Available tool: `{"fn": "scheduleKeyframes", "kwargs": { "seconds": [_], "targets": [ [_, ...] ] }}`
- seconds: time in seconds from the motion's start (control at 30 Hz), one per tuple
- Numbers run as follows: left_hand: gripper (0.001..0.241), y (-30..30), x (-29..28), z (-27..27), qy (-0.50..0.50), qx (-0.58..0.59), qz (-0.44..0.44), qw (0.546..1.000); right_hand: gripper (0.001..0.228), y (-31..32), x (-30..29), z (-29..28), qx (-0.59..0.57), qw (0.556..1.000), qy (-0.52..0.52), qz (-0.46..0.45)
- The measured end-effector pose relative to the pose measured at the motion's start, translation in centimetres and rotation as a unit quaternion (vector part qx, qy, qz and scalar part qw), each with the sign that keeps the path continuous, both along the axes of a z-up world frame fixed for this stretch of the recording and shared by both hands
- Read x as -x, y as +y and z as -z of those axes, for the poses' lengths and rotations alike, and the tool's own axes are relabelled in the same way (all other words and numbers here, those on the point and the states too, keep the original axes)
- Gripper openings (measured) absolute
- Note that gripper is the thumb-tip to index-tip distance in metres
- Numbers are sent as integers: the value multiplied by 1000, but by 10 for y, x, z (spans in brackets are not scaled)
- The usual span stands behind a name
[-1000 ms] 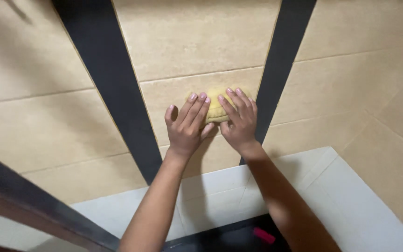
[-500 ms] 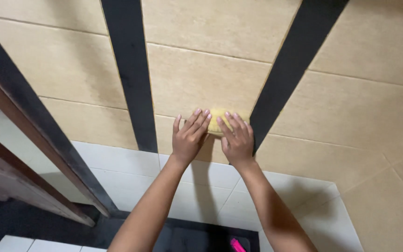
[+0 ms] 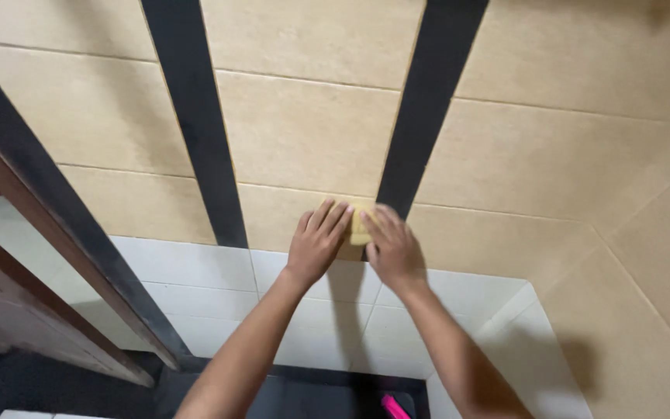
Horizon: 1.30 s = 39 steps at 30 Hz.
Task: The person wets a yellow sponge at a sink and then scrubs the tiled walls of a bathroom. They clean the vertical black grout lines and the beige tiles, moving from the upper wall down to the lower white tiles and the black floor trim.
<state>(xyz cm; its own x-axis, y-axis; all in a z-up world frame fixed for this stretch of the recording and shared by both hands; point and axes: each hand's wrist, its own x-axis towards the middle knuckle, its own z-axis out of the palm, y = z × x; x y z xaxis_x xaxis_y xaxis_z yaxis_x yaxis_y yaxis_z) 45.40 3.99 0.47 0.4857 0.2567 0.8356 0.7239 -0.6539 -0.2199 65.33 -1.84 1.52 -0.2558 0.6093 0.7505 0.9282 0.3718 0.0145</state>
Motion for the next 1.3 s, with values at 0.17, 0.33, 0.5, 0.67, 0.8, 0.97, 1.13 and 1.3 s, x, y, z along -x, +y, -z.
{"fn": "scheduleKeyframes", "kwargs": {
  "seconds": [0.17,0.33,0.5,0.67,0.8,0.97,1.13,1.3],
  "targets": [
    [60,-9,-37,-100,-24,-47,12,999,70,-8,-29,-86,-91,995,-2,38],
    [72,-25,-68,-184,-94,-36,21,995,72,-2,-43,-161,-176,981,5,88],
    [65,5,-82,-150,-128,-62,51,988,67,21,-49,-138,-202,977,18,73],
    [55,20,-91,-116,-172,-65,73,980,60,37,-46,-97,-221,972,53,67],
    [50,24,-90,-96,-177,-77,77,978,58,44,-47,-72,-224,971,63,52],
    [46,29,-90,-64,-170,-73,65,980,57,44,-47,-41,-213,974,62,46],
    [45,29,-84,-37,-154,-56,61,985,58,51,-49,-8,-214,974,78,20],
    [51,22,-75,-12,-112,-17,61,992,58,43,-43,18,-161,982,84,44]
  ]
}}
